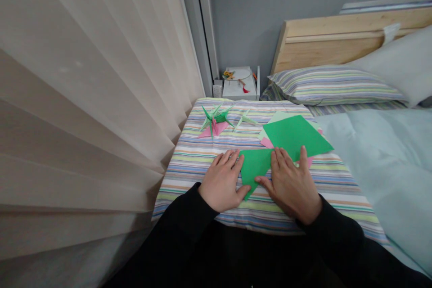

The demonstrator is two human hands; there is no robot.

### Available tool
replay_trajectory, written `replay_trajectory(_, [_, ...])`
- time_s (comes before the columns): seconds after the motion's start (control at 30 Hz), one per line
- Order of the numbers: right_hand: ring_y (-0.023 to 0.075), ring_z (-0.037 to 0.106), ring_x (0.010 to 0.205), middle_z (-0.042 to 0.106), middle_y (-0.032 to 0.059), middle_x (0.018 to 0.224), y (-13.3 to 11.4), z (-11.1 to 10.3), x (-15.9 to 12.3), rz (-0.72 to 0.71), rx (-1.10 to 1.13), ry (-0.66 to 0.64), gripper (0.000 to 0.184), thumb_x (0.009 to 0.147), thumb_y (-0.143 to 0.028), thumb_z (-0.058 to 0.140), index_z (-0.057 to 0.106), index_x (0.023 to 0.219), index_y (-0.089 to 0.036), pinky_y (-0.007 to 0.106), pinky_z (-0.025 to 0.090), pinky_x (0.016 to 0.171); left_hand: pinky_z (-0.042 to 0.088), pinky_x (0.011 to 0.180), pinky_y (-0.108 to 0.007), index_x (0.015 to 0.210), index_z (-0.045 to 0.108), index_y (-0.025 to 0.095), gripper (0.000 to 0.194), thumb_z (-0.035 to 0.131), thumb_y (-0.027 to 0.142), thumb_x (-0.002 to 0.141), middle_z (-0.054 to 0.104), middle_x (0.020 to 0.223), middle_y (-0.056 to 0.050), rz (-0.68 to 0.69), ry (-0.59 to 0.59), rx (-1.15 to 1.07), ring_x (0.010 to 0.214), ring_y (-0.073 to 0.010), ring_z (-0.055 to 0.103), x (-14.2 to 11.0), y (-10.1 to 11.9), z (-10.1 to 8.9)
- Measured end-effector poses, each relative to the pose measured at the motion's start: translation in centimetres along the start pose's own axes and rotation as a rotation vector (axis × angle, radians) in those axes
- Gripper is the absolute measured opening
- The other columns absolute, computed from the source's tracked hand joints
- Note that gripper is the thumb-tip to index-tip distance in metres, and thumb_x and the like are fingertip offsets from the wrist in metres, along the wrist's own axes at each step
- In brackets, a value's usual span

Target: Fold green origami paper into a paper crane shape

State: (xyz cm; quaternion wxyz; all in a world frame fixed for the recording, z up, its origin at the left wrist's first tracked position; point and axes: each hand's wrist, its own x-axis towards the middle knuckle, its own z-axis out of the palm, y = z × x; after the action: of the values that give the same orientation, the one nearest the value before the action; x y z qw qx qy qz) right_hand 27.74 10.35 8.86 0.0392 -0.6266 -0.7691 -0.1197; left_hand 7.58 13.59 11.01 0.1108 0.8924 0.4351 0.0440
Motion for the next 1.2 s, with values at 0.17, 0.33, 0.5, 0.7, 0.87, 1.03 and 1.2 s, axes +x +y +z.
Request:
replay_trajectory(0.17, [0.0448,0.054,0.133,0.057,0.0370,0.139,0.7,-0.2,0.1,0.017,-0.006,0.017,0.079,0.100,-0.058,0.045,0.055,0.135,0.012,0.074,0.009,0.118,0.024,0.124,-0.053,0.153,0.042,0.007,0.078,0.058,0.049,0.088,0.033,0.165,-0.019,-0.006,-0.001,-0.003,0.153,-0.0361,0.028,0.0,0.0,-0.1])
replay_trajectory(0.33, [0.0417,0.055,0.132,0.059,0.0291,0.141,2.5,-1.6,0.3,0.054,0.238,0.096,0.054,0.105,-0.044,0.034,0.067,0.119,-0.004,0.069,0.032,0.110,0.023,0.124,-0.052,0.153,0.042,0.008,0.079,0.059,0.048,0.088,0.033,0.165,-0.018,-0.013,0.009,-0.022,0.153,-0.0365,0.028,-0.1,0.0,0.0])
replay_trajectory(0.5, [0.0229,0.069,0.068,0.074,0.0093,0.084,3.9,-2.2,-0.7,0.334,1.043,-0.182,0.048,0.099,-0.055,0.040,0.066,0.115,-0.018,0.035,0.055,0.059,0.027,0.122,-0.055,0.151,0.046,0.010,0.078,0.065,0.046,0.085,0.038,0.163,-0.016,-0.002,0.040,-0.071,0.151,-0.0370,0.032,0.1,-0.4,-0.2])
replay_trajectory(0.7, [0.0152,0.065,0.058,0.071,0.0058,0.084,3.1,-1.1,-0.3,0.606,1.652,-0.350,0.053,0.085,-0.056,0.065,0.065,0.125,-0.021,0.024,0.051,0.044,0.037,0.116,-0.053,0.135,0.063,0.019,0.052,0.067,0.037,0.087,0.055,0.151,-0.011,-0.027,0.108,-0.205,0.143,-0.0321,0.044,0.9,-1.4,-0.5])
replay_trajectory(0.87, [0.0112,0.051,0.038,0.062,-0.0009,0.052,1.5,0.0,0.9,0.517,1.582,-0.319,0.052,0.081,-0.056,0.071,0.068,0.112,-0.014,0.021,0.038,0.036,0.037,0.115,-0.055,0.123,0.070,0.017,0.038,0.068,0.028,0.087,0.062,0.143,-0.013,-0.093,0.220,-0.379,0.137,-0.0333,0.051,1.7,-1.8,0.0])
replay_trajectory(1.03, [0.0108,0.052,0.046,0.061,-0.0021,0.056,-0.4,0.3,0.8,0.478,1.619,0.090,0.034,0.078,-0.046,0.079,0.070,0.093,-0.017,0.023,0.040,0.044,0.049,0.103,-0.045,0.150,0.042,0.017,0.076,0.074,0.034,0.084,0.063,0.139,-0.018,-0.164,0.499,-1.027,0.119,-0.0274,0.064,2.4,-1.9,0.7])
replay_trajectory(1.2, [0.0106,0.057,0.051,0.060,-0.0051,0.063,-1.3,-0.3,0.5,0.435,1.783,0.193,0.030,0.078,-0.033,0.083,0.057,0.088,-0.022,0.022,0.044,0.047,0.040,0.055,-0.020,0.140,0.053,0.016,0.062,0.074,0.037,0.086,0.050,0.054,0.009,-0.171,0.443,-1.446,0.050,-0.0083,0.046,2.0,-0.9,0.1])
